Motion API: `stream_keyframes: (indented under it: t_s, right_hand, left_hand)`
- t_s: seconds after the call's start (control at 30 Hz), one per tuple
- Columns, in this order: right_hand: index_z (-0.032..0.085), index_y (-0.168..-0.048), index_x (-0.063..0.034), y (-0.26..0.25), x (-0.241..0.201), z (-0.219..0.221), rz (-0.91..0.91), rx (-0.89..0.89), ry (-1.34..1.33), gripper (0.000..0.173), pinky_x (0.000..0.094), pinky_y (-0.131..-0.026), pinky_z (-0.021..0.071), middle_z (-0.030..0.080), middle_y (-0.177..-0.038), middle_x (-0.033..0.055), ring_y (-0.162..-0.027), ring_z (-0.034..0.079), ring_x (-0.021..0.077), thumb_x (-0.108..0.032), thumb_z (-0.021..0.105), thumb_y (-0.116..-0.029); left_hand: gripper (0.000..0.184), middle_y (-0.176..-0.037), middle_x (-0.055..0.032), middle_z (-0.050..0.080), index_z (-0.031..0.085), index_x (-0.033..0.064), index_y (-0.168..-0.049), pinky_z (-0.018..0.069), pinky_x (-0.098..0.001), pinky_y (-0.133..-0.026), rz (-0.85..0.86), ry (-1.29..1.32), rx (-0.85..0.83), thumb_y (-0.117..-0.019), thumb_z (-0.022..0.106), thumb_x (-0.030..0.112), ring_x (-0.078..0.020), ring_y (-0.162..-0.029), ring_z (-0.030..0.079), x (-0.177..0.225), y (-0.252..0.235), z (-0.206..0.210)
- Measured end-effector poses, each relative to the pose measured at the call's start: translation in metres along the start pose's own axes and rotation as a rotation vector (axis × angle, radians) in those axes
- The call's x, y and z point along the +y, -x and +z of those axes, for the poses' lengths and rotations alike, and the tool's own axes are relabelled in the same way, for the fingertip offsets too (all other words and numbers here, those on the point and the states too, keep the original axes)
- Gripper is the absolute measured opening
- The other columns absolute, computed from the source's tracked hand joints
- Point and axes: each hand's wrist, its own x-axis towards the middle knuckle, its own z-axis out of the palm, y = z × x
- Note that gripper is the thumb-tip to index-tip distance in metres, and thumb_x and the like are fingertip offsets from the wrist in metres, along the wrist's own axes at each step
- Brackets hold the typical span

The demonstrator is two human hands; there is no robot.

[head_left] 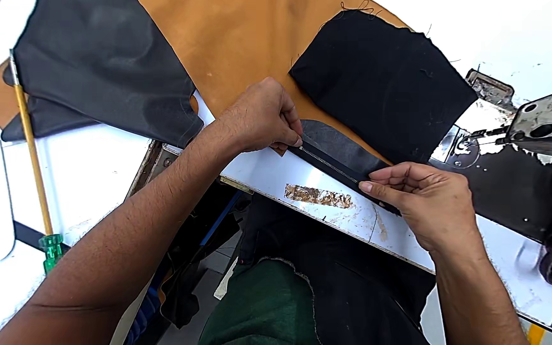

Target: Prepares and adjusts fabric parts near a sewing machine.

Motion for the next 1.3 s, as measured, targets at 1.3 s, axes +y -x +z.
stream_keyframes:
  t_s: [1.3]
  right_hand:
    - [0.078,-0.090,-0.0144,0.000,0.002,-0.001,-0.009,-0.008,0.038,0.019,0.0256,-0.064,0.0613,0.075,-0.079,-0.0038,-0.070,0.070,0.0063,-0.012,0.090,-0.0759]
  left_hand:
    - [0.025,-0.107,-0.0068,0.073,0.080,0.0138,-0.100,0.0564,-0.0366,-0.087,0.715,-0.386,0.206,-0.0949,0.060,0.000,-0.0184,-0.100,0.069,-0.017,0.017,0.030]
